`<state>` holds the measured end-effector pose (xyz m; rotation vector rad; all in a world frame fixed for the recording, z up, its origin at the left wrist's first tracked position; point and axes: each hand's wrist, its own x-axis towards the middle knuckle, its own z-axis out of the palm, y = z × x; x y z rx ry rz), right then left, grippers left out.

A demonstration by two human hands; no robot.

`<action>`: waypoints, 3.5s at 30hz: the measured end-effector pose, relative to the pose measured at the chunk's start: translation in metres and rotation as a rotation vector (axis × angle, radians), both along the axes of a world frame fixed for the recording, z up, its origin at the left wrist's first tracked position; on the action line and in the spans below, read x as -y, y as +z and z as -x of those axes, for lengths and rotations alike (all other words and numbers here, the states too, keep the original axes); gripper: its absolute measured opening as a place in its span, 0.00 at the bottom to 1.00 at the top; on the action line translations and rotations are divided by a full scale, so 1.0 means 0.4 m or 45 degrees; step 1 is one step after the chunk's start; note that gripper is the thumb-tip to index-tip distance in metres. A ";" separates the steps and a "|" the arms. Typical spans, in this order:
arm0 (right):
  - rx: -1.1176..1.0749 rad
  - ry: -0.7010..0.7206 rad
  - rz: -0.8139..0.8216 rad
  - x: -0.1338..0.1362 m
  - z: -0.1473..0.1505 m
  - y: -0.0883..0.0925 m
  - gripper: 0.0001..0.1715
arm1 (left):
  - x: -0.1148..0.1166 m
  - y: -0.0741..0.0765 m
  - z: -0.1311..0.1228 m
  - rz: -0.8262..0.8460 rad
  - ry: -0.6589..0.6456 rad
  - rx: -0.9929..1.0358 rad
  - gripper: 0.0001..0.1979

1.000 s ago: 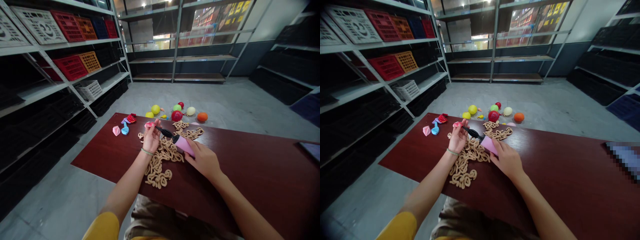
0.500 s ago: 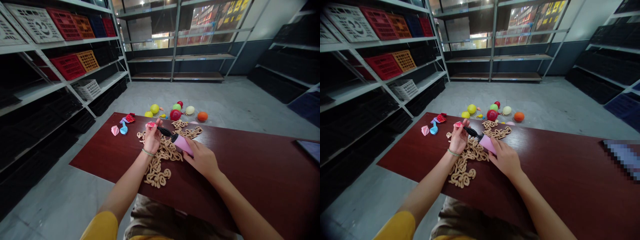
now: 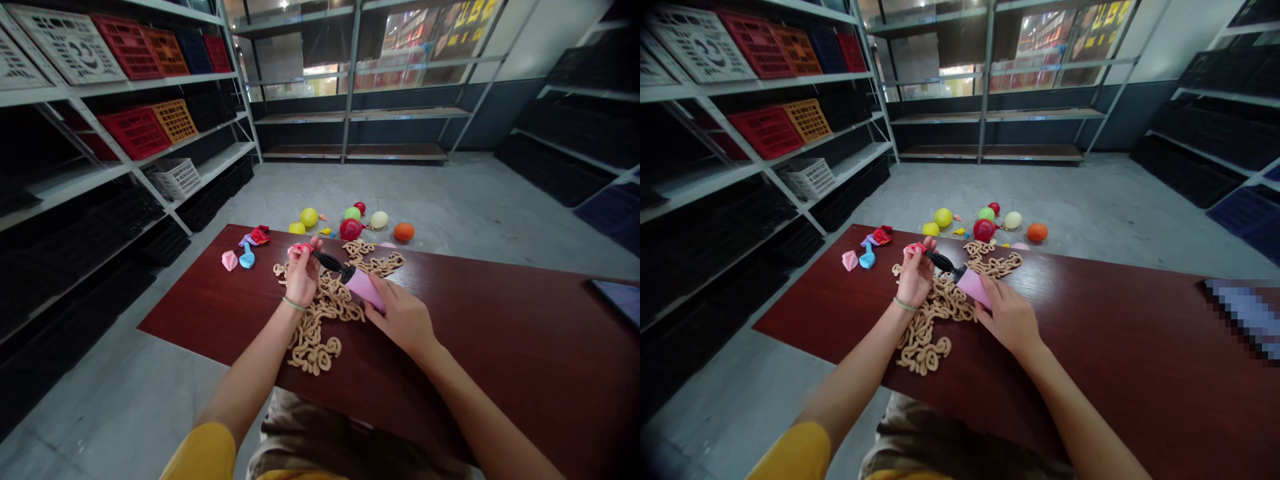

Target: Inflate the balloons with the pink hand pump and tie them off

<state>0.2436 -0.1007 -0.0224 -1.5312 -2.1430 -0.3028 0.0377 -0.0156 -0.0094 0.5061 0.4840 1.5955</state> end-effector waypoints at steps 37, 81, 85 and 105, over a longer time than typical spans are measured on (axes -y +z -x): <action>-0.399 0.078 -0.015 -0.023 -0.001 -0.040 0.33 | 0.045 0.095 -0.124 -0.097 0.159 -0.123 0.14; -0.487 -0.008 0.018 -0.013 0.028 -0.087 0.29 | -0.017 0.299 -0.056 -0.213 0.416 -0.412 0.14; -0.563 -0.027 0.101 -0.015 0.032 -0.073 0.29 | -0.047 0.332 -0.051 -0.240 0.459 -0.377 0.15; -0.250 -0.088 0.107 -0.015 0.042 -0.052 0.27 | -0.069 0.199 0.022 0.039 0.552 -0.305 0.10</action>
